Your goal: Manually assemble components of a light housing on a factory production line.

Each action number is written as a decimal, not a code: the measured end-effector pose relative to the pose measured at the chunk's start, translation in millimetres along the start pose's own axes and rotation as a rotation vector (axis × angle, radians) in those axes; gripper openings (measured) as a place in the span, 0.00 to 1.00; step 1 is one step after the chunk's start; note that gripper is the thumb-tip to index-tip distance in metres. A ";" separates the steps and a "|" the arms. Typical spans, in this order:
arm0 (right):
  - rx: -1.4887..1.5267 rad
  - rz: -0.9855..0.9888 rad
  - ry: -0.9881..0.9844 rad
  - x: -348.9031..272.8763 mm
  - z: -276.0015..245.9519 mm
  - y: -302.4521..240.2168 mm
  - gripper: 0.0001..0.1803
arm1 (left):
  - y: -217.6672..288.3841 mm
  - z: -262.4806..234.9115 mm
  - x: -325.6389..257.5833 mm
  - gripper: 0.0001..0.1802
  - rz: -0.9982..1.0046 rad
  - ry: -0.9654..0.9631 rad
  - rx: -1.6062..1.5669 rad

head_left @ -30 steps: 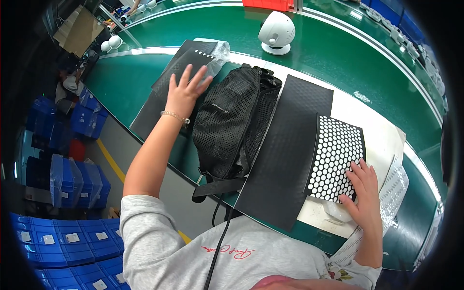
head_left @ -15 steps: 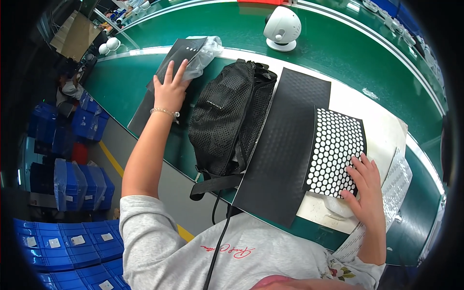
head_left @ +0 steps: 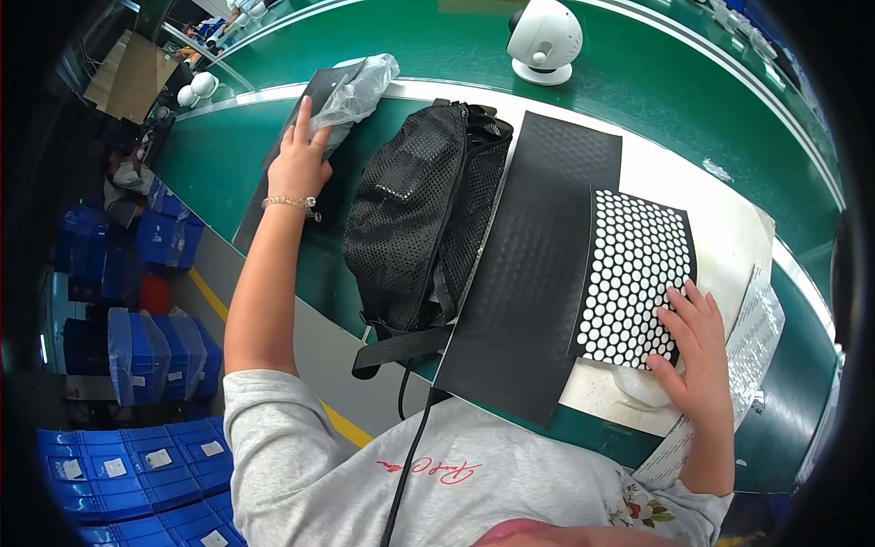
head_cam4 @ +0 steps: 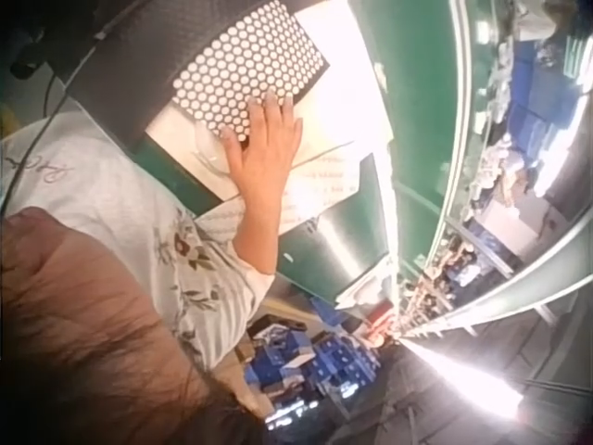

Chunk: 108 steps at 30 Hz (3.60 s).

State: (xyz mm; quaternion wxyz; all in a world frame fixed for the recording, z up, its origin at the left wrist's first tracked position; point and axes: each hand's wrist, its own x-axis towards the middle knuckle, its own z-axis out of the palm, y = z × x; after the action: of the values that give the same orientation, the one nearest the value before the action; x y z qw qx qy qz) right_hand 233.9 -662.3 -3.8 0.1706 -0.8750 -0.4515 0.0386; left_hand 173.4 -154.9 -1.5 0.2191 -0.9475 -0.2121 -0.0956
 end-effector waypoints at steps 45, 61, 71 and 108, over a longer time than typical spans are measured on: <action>0.078 -0.017 0.006 46.2 -36.0 35.8 0.24 | 59.8 -65.8 -71.7 0.18 0.211 0.334 -0.614; -0.197 0.294 0.196 243.0 42.4 101.5 0.32 | 122.5 -107.6 -165.9 0.17 0.477 -0.044 -1.261; -0.440 0.048 0.484 161.5 -39.8 113.7 0.12 | 154.9 -131.5 -125.6 0.24 0.718 -0.181 -1.126; 0.943 0.281 0.308 -23.6 -38.5 5.9 0.20 | 166.3 -125.5 -164.0 0.13 -0.075 -0.220 -2.247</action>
State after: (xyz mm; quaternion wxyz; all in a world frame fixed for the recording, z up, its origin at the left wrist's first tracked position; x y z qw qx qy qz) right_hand 233.0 -694.6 28.3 0.6044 -0.7506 -0.2326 0.1312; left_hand 89.8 -406.5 2.3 -0.7801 -0.6040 -0.0522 -0.1546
